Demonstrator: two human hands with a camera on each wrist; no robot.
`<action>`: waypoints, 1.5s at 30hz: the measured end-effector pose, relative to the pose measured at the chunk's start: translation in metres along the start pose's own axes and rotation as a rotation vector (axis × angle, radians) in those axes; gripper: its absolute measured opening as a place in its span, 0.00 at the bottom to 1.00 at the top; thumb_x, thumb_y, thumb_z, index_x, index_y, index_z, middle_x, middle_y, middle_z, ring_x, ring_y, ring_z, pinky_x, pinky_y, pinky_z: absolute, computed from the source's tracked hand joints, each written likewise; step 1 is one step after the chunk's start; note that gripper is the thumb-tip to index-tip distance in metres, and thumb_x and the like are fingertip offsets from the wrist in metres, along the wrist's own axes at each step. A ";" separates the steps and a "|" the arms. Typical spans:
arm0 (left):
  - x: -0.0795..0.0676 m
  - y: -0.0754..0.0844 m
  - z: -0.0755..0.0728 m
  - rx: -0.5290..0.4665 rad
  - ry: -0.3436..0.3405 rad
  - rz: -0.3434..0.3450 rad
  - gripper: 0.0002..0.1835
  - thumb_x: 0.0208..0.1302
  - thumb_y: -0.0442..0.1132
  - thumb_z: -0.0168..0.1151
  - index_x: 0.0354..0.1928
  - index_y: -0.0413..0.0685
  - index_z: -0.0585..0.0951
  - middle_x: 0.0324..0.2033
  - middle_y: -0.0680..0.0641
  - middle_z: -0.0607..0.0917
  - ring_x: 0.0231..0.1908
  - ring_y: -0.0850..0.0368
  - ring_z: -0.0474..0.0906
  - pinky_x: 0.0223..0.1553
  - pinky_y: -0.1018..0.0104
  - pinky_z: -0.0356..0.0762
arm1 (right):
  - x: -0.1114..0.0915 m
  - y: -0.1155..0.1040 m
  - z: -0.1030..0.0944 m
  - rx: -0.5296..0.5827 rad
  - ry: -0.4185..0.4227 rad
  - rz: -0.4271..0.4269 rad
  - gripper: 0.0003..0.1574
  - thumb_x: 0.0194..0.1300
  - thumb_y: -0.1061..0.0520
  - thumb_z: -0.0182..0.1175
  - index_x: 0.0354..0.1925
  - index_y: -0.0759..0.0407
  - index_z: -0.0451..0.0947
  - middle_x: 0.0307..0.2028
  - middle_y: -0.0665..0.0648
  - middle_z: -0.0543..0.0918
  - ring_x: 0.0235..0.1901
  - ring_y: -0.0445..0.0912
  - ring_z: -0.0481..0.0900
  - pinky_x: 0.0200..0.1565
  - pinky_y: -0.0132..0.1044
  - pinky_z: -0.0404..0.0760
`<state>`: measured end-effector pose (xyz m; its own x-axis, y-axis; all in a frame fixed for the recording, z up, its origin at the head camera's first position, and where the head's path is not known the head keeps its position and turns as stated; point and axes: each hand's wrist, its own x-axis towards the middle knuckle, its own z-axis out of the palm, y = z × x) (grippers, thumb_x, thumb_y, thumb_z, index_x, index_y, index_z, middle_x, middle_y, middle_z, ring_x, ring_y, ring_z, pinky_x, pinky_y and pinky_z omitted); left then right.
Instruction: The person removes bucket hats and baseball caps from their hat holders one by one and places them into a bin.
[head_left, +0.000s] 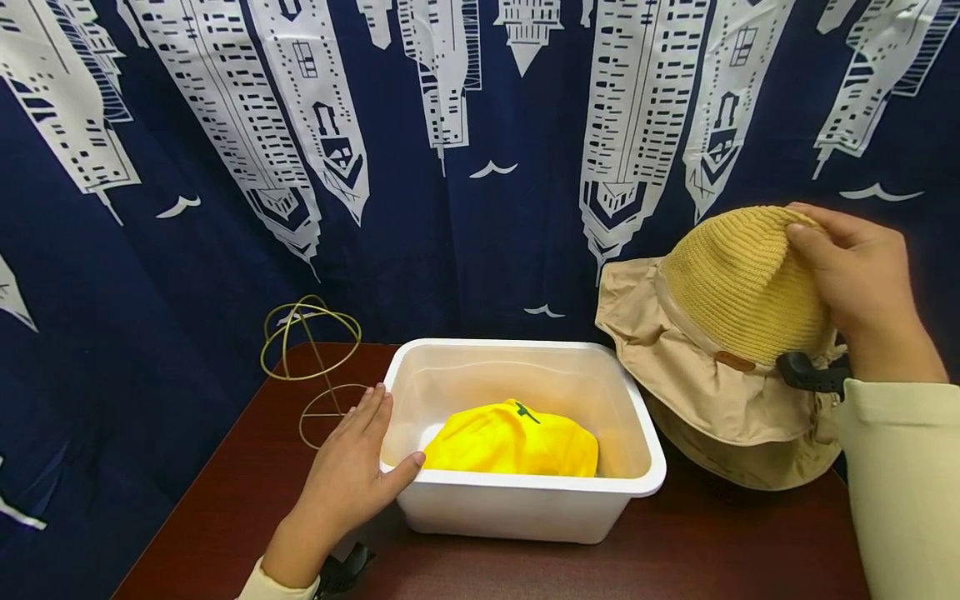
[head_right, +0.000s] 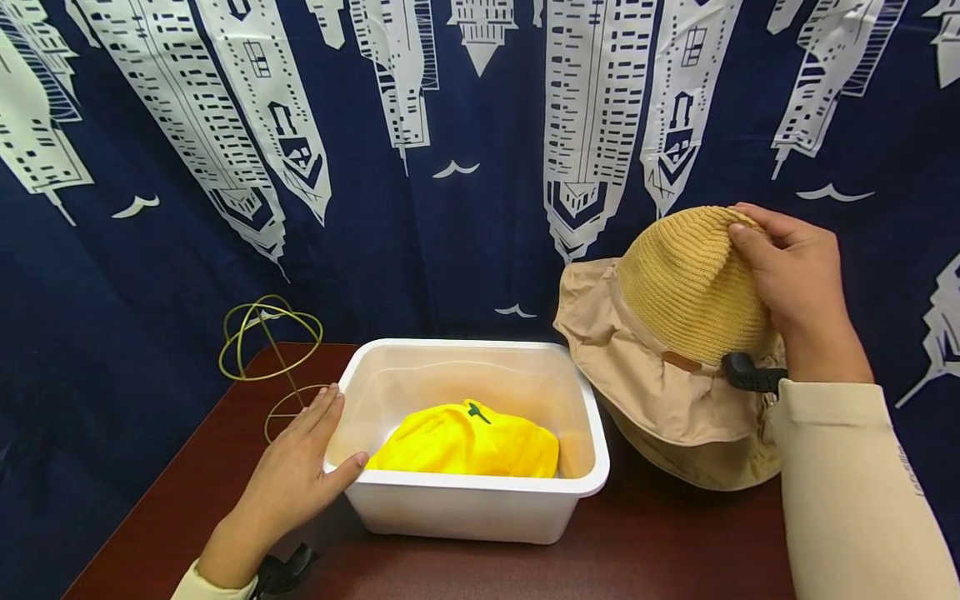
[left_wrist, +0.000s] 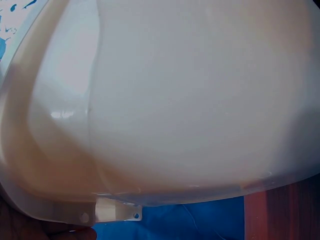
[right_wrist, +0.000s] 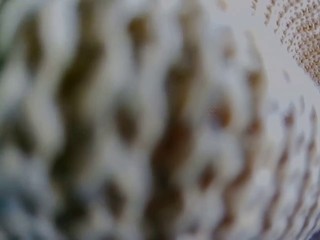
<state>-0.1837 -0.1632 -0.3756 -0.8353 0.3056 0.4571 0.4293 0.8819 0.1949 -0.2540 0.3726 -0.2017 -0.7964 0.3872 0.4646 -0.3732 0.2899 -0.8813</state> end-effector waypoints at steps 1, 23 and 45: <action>0.000 0.000 0.000 -0.001 -0.001 -0.001 0.47 0.62 0.64 0.58 0.70 0.32 0.66 0.70 0.36 0.65 0.71 0.41 0.60 0.66 0.43 0.62 | 0.000 -0.002 0.003 -0.005 -0.003 -0.011 0.19 0.65 0.57 0.67 0.55 0.49 0.85 0.43 0.41 0.84 0.42 0.34 0.77 0.38 0.16 0.75; 0.000 -0.001 0.000 0.000 -0.003 -0.001 0.46 0.62 0.63 0.59 0.70 0.32 0.67 0.71 0.36 0.65 0.71 0.41 0.60 0.66 0.42 0.63 | -0.003 -0.043 0.076 0.316 -0.147 -0.094 0.18 0.61 0.64 0.69 0.50 0.60 0.87 0.42 0.50 0.86 0.42 0.40 0.81 0.41 0.21 0.79; 0.000 -0.002 0.000 0.009 0.033 0.039 0.46 0.63 0.64 0.58 0.69 0.30 0.68 0.69 0.34 0.67 0.70 0.41 0.61 0.66 0.43 0.63 | -0.034 -0.045 0.162 0.239 -0.356 -0.242 0.17 0.64 0.64 0.66 0.52 0.60 0.85 0.48 0.47 0.86 0.57 0.42 0.77 0.52 0.25 0.75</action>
<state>-0.1849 -0.1651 -0.3759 -0.8063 0.3279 0.4922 0.4579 0.8729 0.1685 -0.2872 0.2045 -0.1916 -0.7711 -0.0021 0.6367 -0.6331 0.1090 -0.7664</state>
